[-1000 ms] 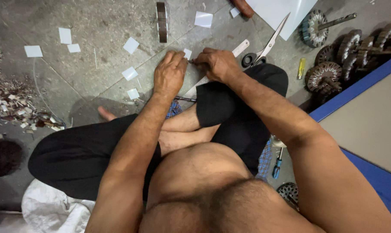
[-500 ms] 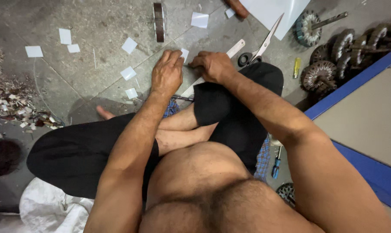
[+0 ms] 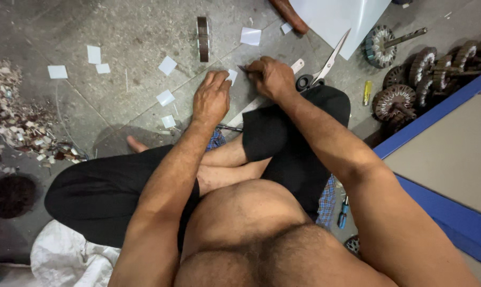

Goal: The person sits on the floor and repeatedly picks up small white rectangular pieces, folds them, and inserts them into a cylindrical metal component. The person handles the pieces one at a time and places the finished assembly back on the floor.

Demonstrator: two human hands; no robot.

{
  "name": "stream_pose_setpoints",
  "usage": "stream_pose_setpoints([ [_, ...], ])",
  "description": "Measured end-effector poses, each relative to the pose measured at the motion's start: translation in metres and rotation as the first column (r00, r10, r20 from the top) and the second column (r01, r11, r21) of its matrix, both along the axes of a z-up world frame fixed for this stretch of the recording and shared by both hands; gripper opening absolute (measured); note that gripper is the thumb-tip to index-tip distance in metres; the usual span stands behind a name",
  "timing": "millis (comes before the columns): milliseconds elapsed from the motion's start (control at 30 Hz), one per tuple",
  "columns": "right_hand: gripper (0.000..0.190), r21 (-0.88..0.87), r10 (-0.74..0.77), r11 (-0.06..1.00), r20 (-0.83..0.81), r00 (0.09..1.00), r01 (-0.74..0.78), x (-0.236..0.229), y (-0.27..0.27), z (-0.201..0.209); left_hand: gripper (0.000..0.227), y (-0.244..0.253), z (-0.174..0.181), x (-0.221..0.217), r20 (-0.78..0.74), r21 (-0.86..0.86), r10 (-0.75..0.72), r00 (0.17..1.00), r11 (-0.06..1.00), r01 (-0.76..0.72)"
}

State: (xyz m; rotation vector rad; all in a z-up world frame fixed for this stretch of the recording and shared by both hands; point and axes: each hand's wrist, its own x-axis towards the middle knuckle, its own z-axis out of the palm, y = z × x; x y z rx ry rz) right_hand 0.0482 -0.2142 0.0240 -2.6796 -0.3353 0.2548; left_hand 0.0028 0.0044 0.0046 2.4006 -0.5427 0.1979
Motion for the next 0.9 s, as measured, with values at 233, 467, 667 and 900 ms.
stream_pose_setpoints([
  [233, 0.029, -0.056, 0.104, 0.994, 0.285, 0.953, -0.092, -0.002, 0.006, 0.01, 0.035, -0.004, 0.003, 0.001, -0.038, -0.17, 0.089, 0.995, 0.981, -0.094],
  [467, 0.037, 0.024, 0.135, 0.989, 0.289, 0.948, -0.148, -0.006, 0.036, -0.012, 0.048, -0.009, -0.01, 0.003, -0.093, -0.239, 0.192, 0.977, 0.948, -0.21],
  [667, 0.029, 0.364, -0.043, 0.929, -0.07, 0.997, 0.066, -0.003, 0.027, -0.031, 0.044, -0.011, -0.031, 0.003, -0.398, -0.48, 0.167, 0.902, 0.8, -0.36],
  [900, 0.019, 0.823, -0.002, 0.349, -0.477, 0.879, 0.447, -0.044, 0.011, 0.0, 0.028, -0.003, 0.013, 0.003, -0.66, -0.744, -0.233, 0.714, 0.339, -0.576],
])
